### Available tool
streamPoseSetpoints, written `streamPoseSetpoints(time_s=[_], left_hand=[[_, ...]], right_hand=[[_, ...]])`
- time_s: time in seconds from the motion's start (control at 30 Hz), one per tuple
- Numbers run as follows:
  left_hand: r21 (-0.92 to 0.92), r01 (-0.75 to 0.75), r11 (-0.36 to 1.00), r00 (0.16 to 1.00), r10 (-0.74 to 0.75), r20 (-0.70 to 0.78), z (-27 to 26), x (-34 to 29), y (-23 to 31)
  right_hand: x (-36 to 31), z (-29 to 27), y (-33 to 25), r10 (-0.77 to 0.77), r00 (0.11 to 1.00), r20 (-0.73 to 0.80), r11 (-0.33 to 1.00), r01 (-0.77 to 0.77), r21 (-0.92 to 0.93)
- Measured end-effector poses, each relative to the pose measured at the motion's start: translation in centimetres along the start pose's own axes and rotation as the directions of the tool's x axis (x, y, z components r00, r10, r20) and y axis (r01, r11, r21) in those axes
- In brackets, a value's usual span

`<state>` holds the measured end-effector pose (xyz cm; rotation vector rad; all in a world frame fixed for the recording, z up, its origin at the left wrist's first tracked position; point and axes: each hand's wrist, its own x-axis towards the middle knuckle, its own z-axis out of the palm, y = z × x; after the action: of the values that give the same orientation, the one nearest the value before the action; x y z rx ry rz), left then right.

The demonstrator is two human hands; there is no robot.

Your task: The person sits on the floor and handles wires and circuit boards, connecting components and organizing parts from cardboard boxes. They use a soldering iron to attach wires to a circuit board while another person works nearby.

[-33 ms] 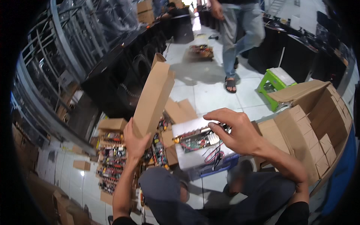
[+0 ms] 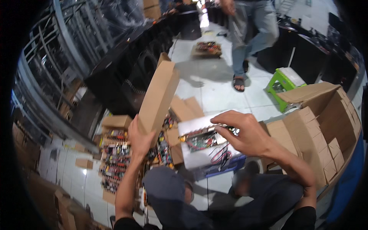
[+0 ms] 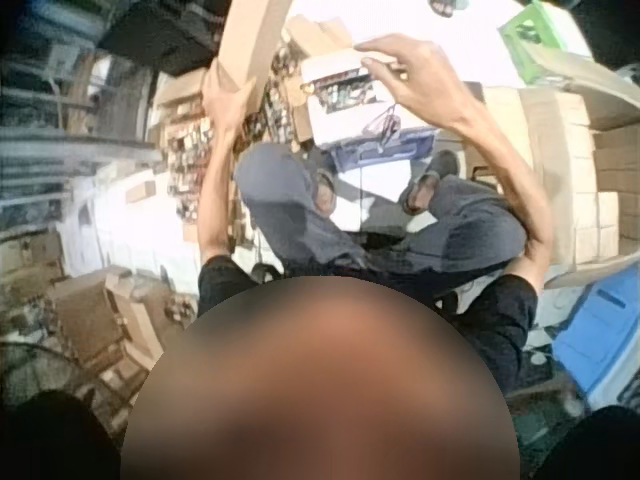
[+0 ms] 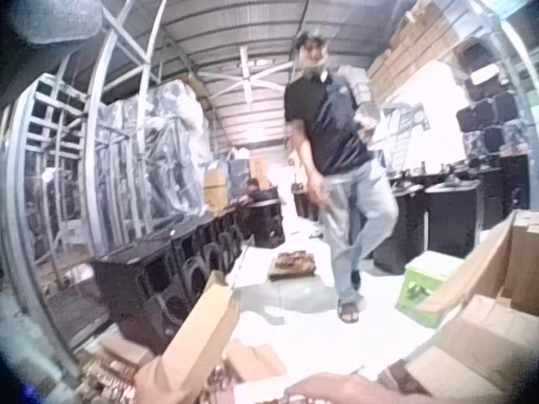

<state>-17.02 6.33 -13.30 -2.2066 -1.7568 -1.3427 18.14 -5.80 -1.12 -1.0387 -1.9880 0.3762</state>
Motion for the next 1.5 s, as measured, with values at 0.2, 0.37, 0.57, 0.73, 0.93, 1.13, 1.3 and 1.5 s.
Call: streamPoseSetpoints(time_s=[0.2,0.37,0.57,0.73,0.93,1.13,1.3,1.5], left_hand=[[0.122,0.253,0.96,0.945,-0.272,0.183,3.6,2.6,-2.4],[0.188,0.325,0.927,0.902,-0.363,0.232,7.4,5.5,-1.2],[-0.215,0.505,0.836,0.854,-0.448,0.263,15.3,9.8,0.5],[-0.431,0.528,0.732,0.847,-0.413,0.335,21.7,13.4,4.0],[-0.183,0.489,0.853,0.824,-0.384,0.417,26.6,14.5,6.9],[0.013,0.421,0.907,0.834,-0.392,0.389,35.5,14.6,3.7],[0.229,-0.247,0.941,0.676,-0.002,0.737,41.6,13.0,-1.5],[0.322,-0.274,0.906,0.542,-0.131,0.83,41.5,13.7,-14.2]], right_hand=[[-0.4,-0.7,-0.9,0.068,0.953,0.295,0.996,-0.047,-0.079],[0.1,-0.6,-0.8,0.13,0.94,0.317,0.991,-0.111,-0.077],[0.3,-0.5,-0.1,0.102,0.95,0.296,0.994,-0.09,-0.055],[-0.2,-0.9,0.8,0.11,0.967,0.23,0.994,-0.103,-0.042],[0.3,-1.1,1.3,0.069,0.985,0.161,0.998,-0.069,-0.006],[1.5,-0.6,0.4,0.031,0.972,0.234,1.0,-0.029,-0.011],[0.2,0.0,1.6,0.029,0.989,0.146,0.997,-0.039,0.063],[0.8,2.0,1.2,-0.045,0.959,0.279,0.987,-0.001,0.163]])
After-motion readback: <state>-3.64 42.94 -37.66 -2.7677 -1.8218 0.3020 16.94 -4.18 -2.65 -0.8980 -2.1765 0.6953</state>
